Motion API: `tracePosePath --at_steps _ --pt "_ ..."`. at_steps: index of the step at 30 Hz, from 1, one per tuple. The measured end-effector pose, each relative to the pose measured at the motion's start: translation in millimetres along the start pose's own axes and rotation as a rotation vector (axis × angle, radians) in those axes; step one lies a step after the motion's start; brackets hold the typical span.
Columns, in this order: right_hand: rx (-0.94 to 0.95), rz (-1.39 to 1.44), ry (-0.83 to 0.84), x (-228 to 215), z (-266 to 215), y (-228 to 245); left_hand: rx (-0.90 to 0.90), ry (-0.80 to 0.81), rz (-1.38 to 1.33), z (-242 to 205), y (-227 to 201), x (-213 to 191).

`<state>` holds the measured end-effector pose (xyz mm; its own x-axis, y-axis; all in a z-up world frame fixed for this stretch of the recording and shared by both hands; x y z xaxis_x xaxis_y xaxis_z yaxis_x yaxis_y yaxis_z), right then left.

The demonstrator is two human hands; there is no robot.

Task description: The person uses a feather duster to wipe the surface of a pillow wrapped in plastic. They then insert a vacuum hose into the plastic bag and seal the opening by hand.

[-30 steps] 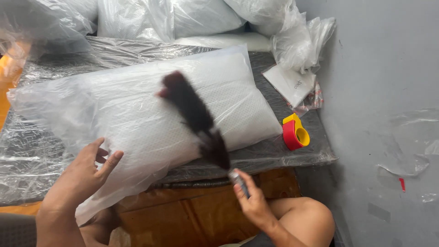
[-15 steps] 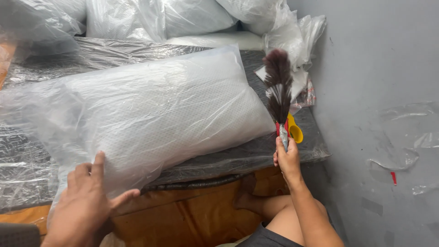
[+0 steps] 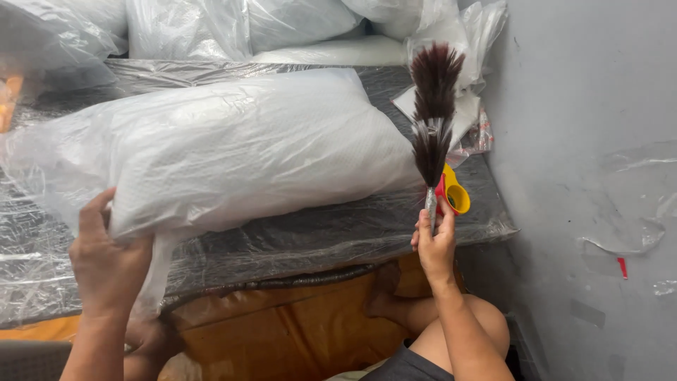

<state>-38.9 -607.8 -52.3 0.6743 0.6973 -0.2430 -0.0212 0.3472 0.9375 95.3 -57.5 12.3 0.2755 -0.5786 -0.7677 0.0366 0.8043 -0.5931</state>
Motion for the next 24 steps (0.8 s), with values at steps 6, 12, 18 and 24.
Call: tracePosePath --at_steps 6,12,18,24 --pt "0.012 -0.007 0.018 23 -43 8 0.020 -0.129 -0.394 43 -6 -5" --pt "-0.676 -0.194 0.770 117 -126 96 -0.063 -0.159 -0.495 63 10 3" --pt "0.042 -0.557 0.334 15 32 6 -0.192 -0.005 -0.546 52 5 -7" --pt "-0.020 -0.739 0.214 -25 108 42 -0.269 0.175 -0.379 29 6 5"
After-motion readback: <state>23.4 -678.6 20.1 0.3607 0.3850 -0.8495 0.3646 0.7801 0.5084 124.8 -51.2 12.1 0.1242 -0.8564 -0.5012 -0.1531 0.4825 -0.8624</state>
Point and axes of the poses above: each hand's wrist, its own z-axis towards the middle knuckle, its own x-axis out of the palm, y = z × x, the point moved 10 cm from there along z, towards the middle knuckle, and after that the axes turned 6 degrees about -x, right-handed, at the moved point
